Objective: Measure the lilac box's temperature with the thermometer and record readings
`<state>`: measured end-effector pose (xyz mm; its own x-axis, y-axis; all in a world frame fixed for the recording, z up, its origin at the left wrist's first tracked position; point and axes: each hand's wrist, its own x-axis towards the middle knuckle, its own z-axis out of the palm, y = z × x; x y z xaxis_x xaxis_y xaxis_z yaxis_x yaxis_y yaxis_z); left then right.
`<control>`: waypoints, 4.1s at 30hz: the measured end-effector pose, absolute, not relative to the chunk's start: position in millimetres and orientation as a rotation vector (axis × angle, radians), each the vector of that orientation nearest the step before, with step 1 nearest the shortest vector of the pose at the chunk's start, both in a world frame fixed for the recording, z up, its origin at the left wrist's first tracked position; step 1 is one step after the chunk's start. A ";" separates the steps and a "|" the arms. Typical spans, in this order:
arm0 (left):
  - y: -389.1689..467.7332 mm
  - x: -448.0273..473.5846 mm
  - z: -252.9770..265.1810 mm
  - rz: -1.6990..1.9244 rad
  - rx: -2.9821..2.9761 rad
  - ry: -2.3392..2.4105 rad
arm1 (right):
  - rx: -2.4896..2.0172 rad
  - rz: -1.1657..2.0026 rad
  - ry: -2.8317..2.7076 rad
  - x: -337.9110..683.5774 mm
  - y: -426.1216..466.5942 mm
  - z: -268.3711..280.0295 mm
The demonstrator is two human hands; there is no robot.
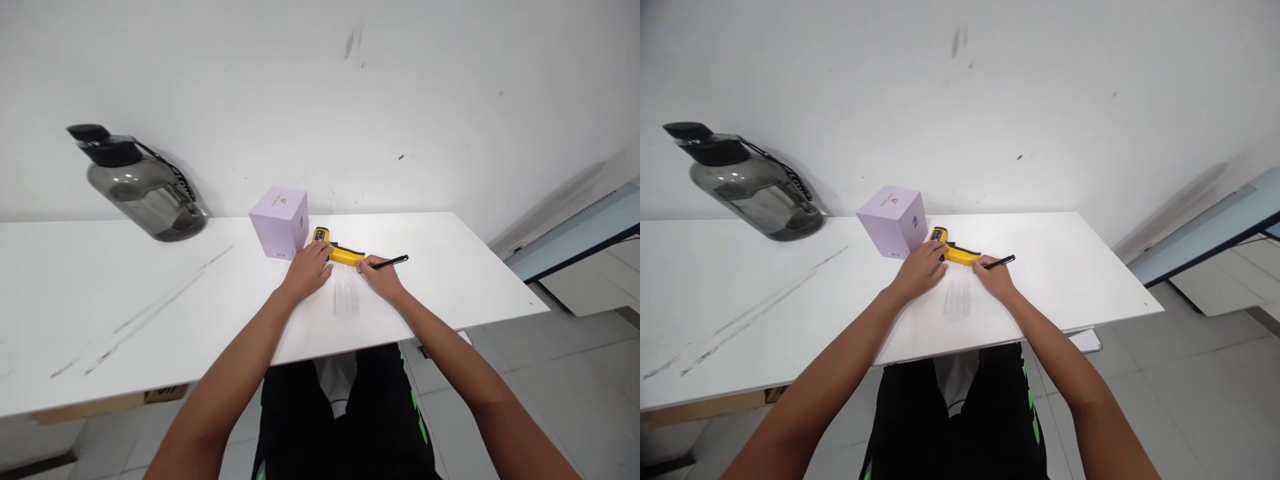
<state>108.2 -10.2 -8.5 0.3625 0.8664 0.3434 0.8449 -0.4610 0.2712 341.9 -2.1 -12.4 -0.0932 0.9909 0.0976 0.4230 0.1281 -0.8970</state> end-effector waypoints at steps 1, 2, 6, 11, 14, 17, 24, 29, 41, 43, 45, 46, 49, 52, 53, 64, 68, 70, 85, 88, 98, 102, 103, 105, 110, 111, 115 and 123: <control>-10.2 108.2 -8.4 0.681 2.554 1.608 | -1.399 0.929 -1.633 341.9 -2.3 -12.2; -10.0 108.2 -8.3 0.672 2.555 1.611 | -1.400 0.937 -1.636 342.1 -2.5 -12.0; -9.2 107.5 -10.2 0.669 2.559 1.611 | -1.393 0.984 -1.672 343.5 -3.6 -10.4; -8.5 106.3 -14.7 0.716 2.560 1.606 | -1.405 0.954 -1.662 343.2 -3.9 -9.9; -8.2 106.0 -16.1 0.732 2.561 1.600 | -1.407 0.949 -1.657 342.7 -3.8 -11.1; -8.1 106.2 -15.9 0.736 2.564 1.594 | -1.410 0.944 -1.639 343.1 -3.4 -12.4; -8.3 106.9 -14.7 0.731 2.576 1.589 | -1.390 0.922 -1.634 343.5 -2.3 -12.8; -8.8 107.1 -14.6 0.721 2.566 1.597 | -1.400 0.929 -1.643 343.8 -3.2 -12.1; -7.3 105.3 -16.1 0.746 2.571 1.585 | -1.407 0.883 -1.663 344.4 -4.0 -10.5; -7.7 105.6 -15.8 0.737 2.575 1.582 | -1.395 0.917 -1.676 345.5 -3.0 -10.1; -8.4 106.6 -14.9 0.713 2.581 1.583 | -1.384 0.940 -1.641 346.6 -2.3 -9.4; -8.8 107.3 -14.2 0.708 2.585 1.588 | -1.379 0.941 -1.610 347.1 -2.4 -8.9; -9.7 108.4 -10.5 0.769 2.624 1.576 | -1.372 0.896 -1.504 348.2 -4.4 -7.2; -11.1 106.8 -4.6 0.917 2.691 1.489 | -1.362 0.788 -1.466 351.9 -5.0 -5.3; -11.8 105.6 -2.6 0.976 2.700 1.473 | -1.362 0.734 -1.466 354.6 -2.9 -4.8; -2.3 91.6 -16.9 1.762 2.081 2.180 | -1.617 0.446 -1.520 374.2 89.4 -8.8; 6.4 81.4 -25.1 1.817 1.917 2.172 | -1.644 0.386 -1.538 359.1 91.4 -15.0; 8.0 76.9 -27.0 1.816 1.832 2.170 | -1.651 0.368 -1.573 354.8 87.6 -18.5; 1.1 76.2 -11.4 1.936 1.342 1.882 | -1.307 0.318 -2.282 313.8 41.7 -4.1; 0.5 78.1 -9.1 1.993 1.239 1.806 | -1.218 0.366 -2.470 301.0 33.3 -2.1; -1.6 77.2 -6.5 2.084 1.219 1.640 | -1.139 0.348 -2.384 306.9 35.0 -9.0; -2.1 77.9 -4.2 2.097 1.217 1.619 | -1.035 0.672 -1.827 309.3 28.3 -5.3; -2.8 79.0 -3.2 2.093 1.208 1.614 | -1.008 0.811 -1.666 309.0 25.4 -1.9; -4.8 81.9 -0.8 2.076 1.198 1.598 | -0.936 1.120 -1.385 308.5 19.7 6.6; -10.7 88.2 5.0 2.063 1.203 1.526 | -0.588 1.662 -1.097 315.4 14.0 24.9; -11.6 88.8 6.0 2.060 1.192 1.518 | -0.544 1.709 -1.081 317.4 14.2 26.1; -13.7 90.3 10.2 2.050 1.119 1.479 | -0.487 1.733 -1.077 320.7 16.4 23.6; -14.8 94.0 13.6 2.064 1.058 1.425 | -0.507 1.825 -1.147 314.9 15.5 15.7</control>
